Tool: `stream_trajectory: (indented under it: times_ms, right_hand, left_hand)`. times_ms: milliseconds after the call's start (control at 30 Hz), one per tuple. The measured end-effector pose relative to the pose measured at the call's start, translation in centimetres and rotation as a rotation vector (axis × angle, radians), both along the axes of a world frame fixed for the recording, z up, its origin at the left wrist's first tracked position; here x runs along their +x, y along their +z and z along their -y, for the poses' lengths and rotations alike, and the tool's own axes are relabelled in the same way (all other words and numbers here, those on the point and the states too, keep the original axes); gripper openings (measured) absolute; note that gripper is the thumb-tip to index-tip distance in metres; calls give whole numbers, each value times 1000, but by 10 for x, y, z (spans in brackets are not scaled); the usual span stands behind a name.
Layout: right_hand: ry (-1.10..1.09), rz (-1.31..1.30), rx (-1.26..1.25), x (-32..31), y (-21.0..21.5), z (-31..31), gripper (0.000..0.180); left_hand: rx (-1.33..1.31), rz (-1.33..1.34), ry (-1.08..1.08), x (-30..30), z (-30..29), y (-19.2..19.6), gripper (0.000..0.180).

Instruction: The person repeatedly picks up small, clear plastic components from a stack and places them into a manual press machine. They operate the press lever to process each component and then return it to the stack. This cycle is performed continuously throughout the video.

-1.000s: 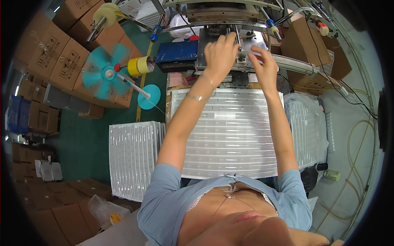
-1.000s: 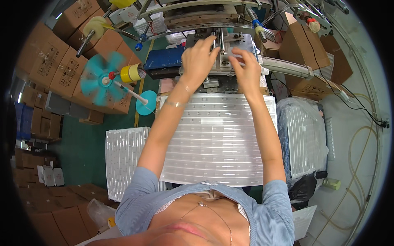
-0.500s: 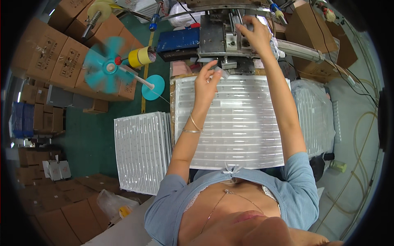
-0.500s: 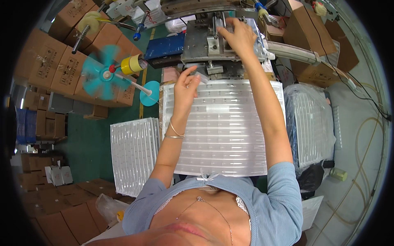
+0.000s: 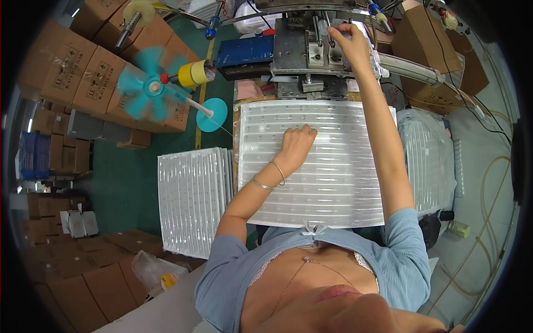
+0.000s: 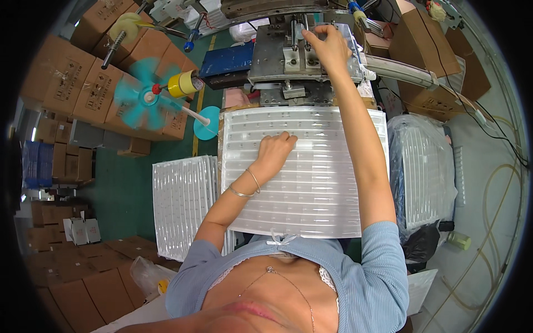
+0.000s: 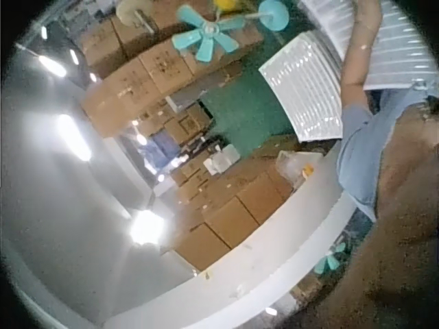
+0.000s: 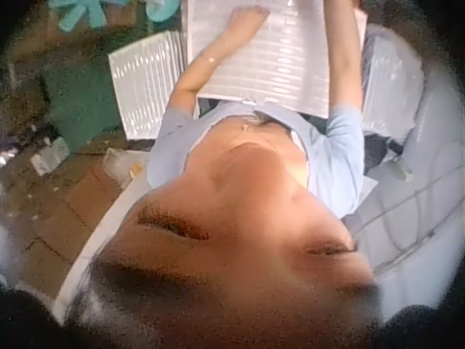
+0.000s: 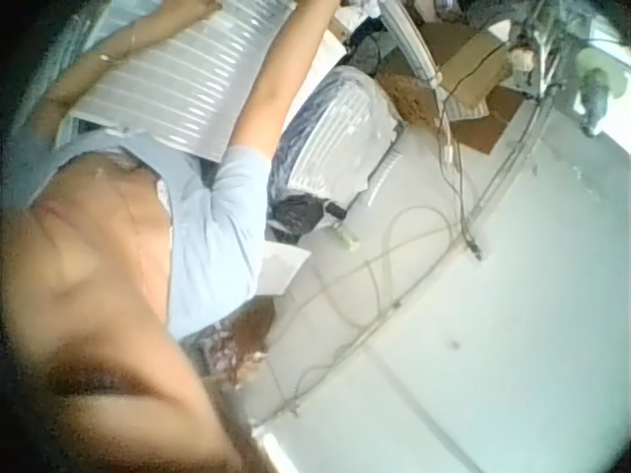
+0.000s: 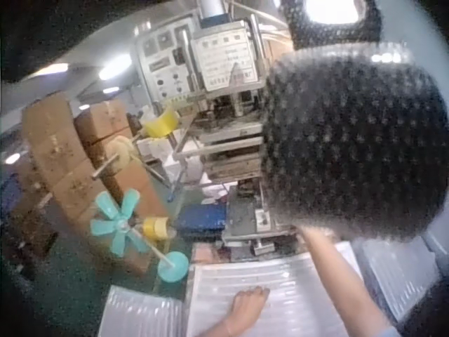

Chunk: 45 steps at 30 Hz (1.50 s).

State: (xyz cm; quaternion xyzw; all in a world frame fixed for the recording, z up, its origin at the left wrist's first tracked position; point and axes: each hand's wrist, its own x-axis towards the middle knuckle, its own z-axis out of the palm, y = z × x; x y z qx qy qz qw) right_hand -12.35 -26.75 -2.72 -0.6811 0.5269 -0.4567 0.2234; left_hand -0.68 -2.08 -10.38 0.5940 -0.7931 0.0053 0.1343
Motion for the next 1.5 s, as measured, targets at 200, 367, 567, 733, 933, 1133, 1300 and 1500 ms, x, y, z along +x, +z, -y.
stream_trajectory:
  times_ms: [200, 367, 567, 733, 933, 1133, 1300, 1500]
  right_hand:
    - [19, 93, 24, 8, -4, 4, 56]
    - [135, 401, -121, -17, -10, -21, 46]
    - [446, -195, 128, -80, -41, -144, 25]
    - [363, -569, -5, -93, -71, -195, 17]
    - [387, -523, -62, -94, -80, -188, 16]
    - [433, -540, -32, -107, -80, -180, 16]
    - [498, -300, 31, -107, -63, -181, 15]
    - [368, 182, 285, -105, -69, -157, 16]
  left_hand:
    - [39, -137, 52, 3, 0, -1, 25]
    - [-63, -299, 157, 3, -2, 22, 31]
    - [-45, -339, -14, -9, 1, 27, 43]
    - [78, -306, -148, -28, 10, 19, 50]
    - [91, -242, -197, -18, 20, 3, 45]
    - [16, 23, -192, -6, 18, -11, 18]
    - [30, -114, -132, -4, 11, -5, 17]
    - [-74, -531, 75, 11, 23, 15, 23]
